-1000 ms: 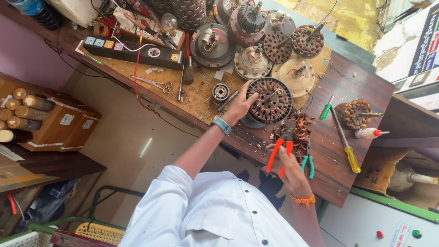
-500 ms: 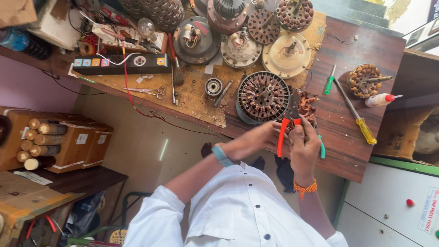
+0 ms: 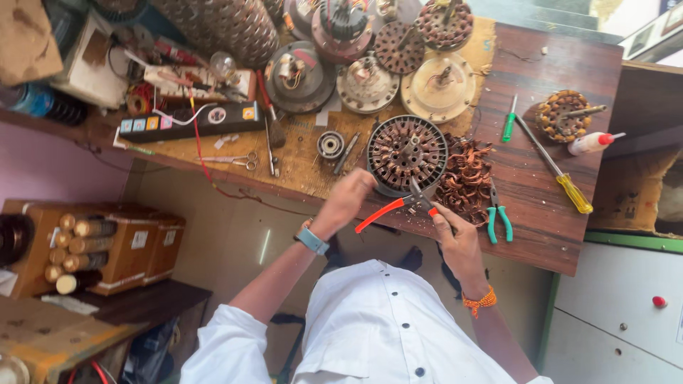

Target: The person removes copper wire from a motor stator using pliers. They pull and cut the wire from the stator slots, accumulating copper shavings on the workbench. The person handles the stator and pliers throughout the process.

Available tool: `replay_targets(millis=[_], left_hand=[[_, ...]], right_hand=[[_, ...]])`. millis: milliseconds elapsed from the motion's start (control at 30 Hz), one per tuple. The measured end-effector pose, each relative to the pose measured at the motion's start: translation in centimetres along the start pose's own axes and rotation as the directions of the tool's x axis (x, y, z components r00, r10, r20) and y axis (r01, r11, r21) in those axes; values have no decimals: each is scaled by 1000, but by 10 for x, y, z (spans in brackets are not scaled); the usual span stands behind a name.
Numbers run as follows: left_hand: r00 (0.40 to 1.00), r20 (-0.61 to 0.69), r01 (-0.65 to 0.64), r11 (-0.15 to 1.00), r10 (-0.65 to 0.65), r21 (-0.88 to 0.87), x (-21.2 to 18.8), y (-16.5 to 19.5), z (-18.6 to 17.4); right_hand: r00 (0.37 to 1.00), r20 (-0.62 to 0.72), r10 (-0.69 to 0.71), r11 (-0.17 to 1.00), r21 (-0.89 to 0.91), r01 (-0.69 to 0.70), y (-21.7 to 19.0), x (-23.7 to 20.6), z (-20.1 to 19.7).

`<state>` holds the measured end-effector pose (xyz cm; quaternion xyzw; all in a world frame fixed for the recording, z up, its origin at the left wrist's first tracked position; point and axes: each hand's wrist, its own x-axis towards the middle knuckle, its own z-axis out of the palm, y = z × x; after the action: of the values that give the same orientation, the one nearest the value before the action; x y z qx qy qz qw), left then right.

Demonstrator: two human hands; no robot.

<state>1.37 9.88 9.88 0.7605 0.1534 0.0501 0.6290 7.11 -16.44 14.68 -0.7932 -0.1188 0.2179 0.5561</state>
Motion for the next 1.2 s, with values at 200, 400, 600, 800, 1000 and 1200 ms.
replay_targets(millis=[200,400,600,800,1000,1200], left_hand=[[917,-310,-207,964,250,167,98,-25,-24],[994,-71,-86,991,79,-102,143,-18,11],[997,-72,-12,960,-8,-281,124,-8,22],[998,-68,-23,948,2,-318,125,-3,16],[998,-2,57,924,-63,-379,126,-1,14],[936,-229,185,925,-269,-331,69,-7,-6]], right_hand=[[986,-1,167,984,59,-166,8,4,10],[980,32,197,973,119,-200,4,17,8],[988,-154,-34,999,31,39,9,16,30],[972,45,233,899,372,-233,-5,22,16],[958,156,240,876,391,-283,-9,31,8],[907,324,268,565,710,-420,4,37,2]])
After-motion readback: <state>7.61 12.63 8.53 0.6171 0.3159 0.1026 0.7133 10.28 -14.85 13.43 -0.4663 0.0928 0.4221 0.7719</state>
